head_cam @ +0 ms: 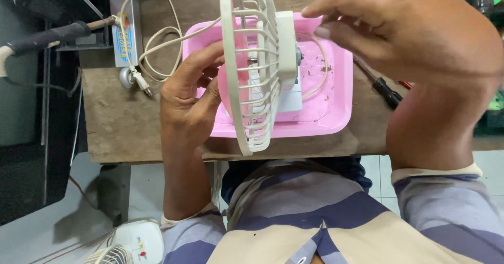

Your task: Assembling a small portable electric fan by connecting the motor housing to the base and attaching the safety grille.

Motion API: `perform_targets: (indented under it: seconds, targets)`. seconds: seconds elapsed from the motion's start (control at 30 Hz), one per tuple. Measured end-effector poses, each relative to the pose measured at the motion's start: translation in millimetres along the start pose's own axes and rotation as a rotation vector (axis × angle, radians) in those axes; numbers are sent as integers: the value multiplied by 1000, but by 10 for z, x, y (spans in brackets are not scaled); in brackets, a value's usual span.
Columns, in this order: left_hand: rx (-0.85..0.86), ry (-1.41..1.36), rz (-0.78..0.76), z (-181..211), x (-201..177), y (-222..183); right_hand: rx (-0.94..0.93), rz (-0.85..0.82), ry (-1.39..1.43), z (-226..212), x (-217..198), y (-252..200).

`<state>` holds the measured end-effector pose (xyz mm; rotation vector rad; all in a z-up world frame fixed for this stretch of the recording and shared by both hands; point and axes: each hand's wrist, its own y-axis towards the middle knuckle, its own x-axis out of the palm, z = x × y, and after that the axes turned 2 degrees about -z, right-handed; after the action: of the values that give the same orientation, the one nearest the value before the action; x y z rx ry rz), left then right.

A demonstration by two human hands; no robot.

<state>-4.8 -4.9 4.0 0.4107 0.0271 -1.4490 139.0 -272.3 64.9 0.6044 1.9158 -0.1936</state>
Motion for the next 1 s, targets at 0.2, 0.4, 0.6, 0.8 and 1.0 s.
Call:
perform_targets:
  seconds: [0.2,0.4,0.6,0.8,1.0]
  targets:
    - [23,-8,2,-3,20,8,238,-20,-122,448,102,-384]
    - [63,-49,15,-135,36,-11,479,-113,-350,649,479,-803]
    - [65,-69,-9,-136,19,-15,703,-190,-494,574,973,-1078]
    - [74,-44,-16,-155,21,-7,761,-211,-566,467,1164,-1363]
    - [69,-26,-28,-146,4,-4,744,-208,-588,417,1201,-1452]
